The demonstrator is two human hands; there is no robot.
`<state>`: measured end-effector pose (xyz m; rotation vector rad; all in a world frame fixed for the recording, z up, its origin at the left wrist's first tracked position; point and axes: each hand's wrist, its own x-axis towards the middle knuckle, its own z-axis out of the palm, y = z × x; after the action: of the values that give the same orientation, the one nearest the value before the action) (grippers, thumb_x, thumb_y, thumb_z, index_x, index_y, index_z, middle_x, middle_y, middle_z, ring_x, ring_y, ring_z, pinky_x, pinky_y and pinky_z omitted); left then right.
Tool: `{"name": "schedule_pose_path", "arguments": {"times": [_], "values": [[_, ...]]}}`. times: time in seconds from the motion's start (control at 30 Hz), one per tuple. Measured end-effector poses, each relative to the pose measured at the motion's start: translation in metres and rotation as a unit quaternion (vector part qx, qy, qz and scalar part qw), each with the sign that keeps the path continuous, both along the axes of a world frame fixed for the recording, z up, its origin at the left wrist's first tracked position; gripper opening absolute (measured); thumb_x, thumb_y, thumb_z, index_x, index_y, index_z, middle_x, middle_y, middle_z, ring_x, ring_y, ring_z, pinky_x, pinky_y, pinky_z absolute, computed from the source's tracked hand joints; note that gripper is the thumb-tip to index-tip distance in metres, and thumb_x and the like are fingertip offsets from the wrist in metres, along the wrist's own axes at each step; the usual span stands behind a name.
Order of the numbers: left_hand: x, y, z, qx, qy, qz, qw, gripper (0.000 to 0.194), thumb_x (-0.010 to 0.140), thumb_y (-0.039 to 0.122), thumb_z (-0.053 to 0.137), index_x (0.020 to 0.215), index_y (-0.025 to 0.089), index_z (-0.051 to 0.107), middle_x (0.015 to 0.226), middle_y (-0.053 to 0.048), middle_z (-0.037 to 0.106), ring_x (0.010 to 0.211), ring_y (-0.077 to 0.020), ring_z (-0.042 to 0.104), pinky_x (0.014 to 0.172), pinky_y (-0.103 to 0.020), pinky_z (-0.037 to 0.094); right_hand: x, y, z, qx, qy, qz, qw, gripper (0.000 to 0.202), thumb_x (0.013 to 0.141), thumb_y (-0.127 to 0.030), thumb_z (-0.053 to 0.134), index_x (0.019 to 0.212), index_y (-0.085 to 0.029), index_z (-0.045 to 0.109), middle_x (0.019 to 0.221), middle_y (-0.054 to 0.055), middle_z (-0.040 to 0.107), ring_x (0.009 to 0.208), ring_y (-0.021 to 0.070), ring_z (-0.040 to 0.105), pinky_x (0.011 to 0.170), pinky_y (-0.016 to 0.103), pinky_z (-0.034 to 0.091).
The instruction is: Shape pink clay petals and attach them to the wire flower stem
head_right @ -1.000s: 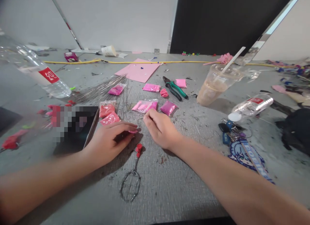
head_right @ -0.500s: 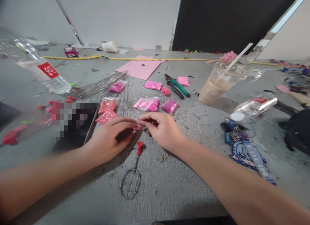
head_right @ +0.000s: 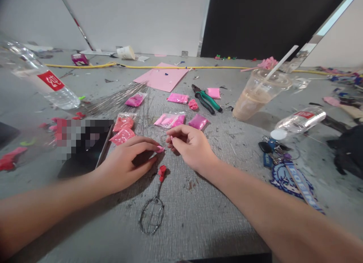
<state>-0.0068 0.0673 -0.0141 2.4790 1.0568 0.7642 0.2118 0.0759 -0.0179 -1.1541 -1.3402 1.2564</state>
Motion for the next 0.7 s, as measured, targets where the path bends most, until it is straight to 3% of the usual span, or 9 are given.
{"name": "schedule_pose_path", "arguments": {"times": [0.1, 0.2, 0.47, 0.6, 0.7], "values": [[0.0, -0.001, 0.001, -0.001, 0.006, -0.004, 1.0, 0.018, 0.094, 0.02, 0.061, 0.107, 0.016, 0.072, 0.114, -0.009, 0.075, 0.105, -0.0229, 0.071, 0.094, -0.04, 0.057, 0.001, 0.0, 0.002, -0.003, -0.022, -0.005, 1.0, 0.011, 0.077, -0.016, 0.061, 0.076, -0.02, 0.071, 0.07, 0.0, 0.071, 0.064, 0.0131, 0.067, 0.061, 0.029, 0.058], [0.0, -0.001, 0.002, -0.005, 0.007, -0.004, 1.0, 0.018, 0.094, 0.021, 0.061, 0.106, 0.016, 0.072, 0.113, -0.009, 0.076, 0.104, -0.0232, 0.071, 0.093, -0.04, 0.057, 0.002, 0.0, 0.002, -0.01, -0.028, -0.006, 1.0, 0.015, 0.076, -0.015, 0.058, 0.073, -0.02, 0.072, 0.066, 0.0, 0.068, 0.061, 0.0125, 0.064, 0.058, 0.028, 0.055], [-0.001, -0.002, 0.001, -0.005, 0.003, -0.004, 1.0, 0.016, 0.095, 0.022, 0.061, 0.106, 0.017, 0.071, 0.113, -0.009, 0.076, 0.105, -0.0228, 0.071, 0.093, -0.04, 0.057, 0.003, 0.002, -0.002, -0.001, -0.069, 0.001, 0.998, 0.023, 0.078, -0.013, 0.056, 0.087, -0.018, 0.076, 0.08, 0.004, 0.075, 0.072, 0.016, 0.069, 0.069, 0.033, 0.06], [0.0, -0.001, 0.002, -0.007, 0.003, -0.001, 1.0, 0.015, 0.095, 0.023, 0.06, 0.105, 0.019, 0.071, 0.113, -0.009, 0.076, 0.103, -0.0232, 0.071, 0.092, -0.04, 0.058, 0.004, 0.003, -0.008, 0.08, -0.102, 0.014, 0.991, 0.019, 0.079, -0.017, 0.069, 0.096, -0.02, 0.077, 0.095, 0.005, 0.079, 0.086, 0.0193, 0.075, 0.083, 0.038, 0.063], [-0.001, -0.001, 0.003, -0.006, 0.003, 0.0, 1.0, 0.014, 0.094, 0.022, 0.061, 0.104, 0.019, 0.071, 0.112, -0.008, 0.076, 0.103, -0.0231, 0.071, 0.092, -0.04, 0.059, 0.003, 0.002, -0.008, 0.077, -0.102, 0.009, 0.992, 0.015, 0.083, -0.026, 0.075, 0.097, -0.021, 0.078, 0.095, 0.006, 0.081, 0.087, 0.0203, 0.077, 0.085, 0.04, 0.064]]}}
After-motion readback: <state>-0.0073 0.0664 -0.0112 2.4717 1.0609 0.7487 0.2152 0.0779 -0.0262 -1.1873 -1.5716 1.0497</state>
